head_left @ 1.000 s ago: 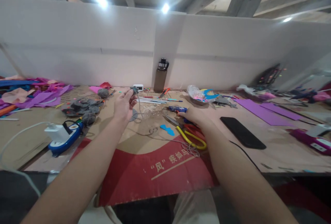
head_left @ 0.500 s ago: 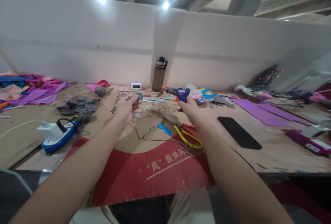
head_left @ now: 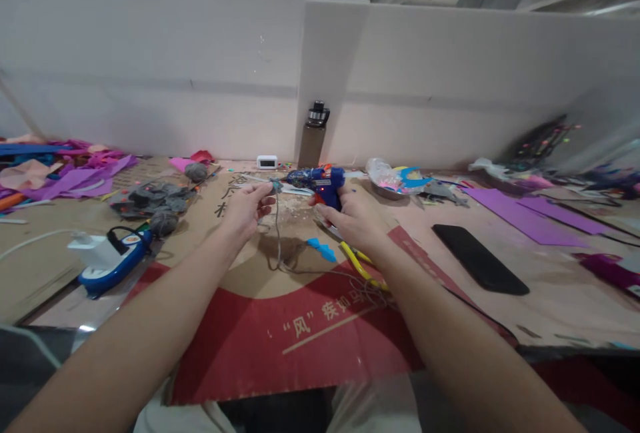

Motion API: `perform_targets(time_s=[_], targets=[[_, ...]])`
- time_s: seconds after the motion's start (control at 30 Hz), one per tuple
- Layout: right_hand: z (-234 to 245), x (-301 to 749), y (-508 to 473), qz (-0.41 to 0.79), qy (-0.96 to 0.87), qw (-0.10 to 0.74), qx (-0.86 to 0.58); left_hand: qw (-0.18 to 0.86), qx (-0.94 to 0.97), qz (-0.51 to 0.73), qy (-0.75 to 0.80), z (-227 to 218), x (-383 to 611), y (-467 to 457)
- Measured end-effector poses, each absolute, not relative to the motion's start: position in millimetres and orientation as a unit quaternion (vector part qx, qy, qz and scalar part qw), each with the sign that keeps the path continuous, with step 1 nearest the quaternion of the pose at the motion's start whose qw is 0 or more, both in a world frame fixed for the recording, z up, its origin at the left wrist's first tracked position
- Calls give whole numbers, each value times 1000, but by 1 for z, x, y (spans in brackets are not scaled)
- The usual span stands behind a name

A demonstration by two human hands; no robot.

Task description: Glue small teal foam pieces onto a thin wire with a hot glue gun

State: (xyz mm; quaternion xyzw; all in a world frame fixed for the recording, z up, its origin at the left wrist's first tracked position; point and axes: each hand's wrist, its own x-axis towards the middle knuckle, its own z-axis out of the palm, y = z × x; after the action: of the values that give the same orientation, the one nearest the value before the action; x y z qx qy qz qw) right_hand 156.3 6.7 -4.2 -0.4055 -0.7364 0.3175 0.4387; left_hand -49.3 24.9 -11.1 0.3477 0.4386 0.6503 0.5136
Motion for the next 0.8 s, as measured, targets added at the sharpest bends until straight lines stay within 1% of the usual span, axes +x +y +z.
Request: perform_targets(time_s=[0.17,0.3,0.47,0.8], targets=[[-9,157,10,242,-761,434,-418,522,361,645,426,-11,-48,24],[-7,156,8,229,-768,435,-410,521,361,647,425,-9,-47,23],[-6,156,5,208,-767,417,-441,517,372,642,427,-9,-45,22],[-8,156,6,166,-790,416,-419,498,401,640,425,-8,-43,21]])
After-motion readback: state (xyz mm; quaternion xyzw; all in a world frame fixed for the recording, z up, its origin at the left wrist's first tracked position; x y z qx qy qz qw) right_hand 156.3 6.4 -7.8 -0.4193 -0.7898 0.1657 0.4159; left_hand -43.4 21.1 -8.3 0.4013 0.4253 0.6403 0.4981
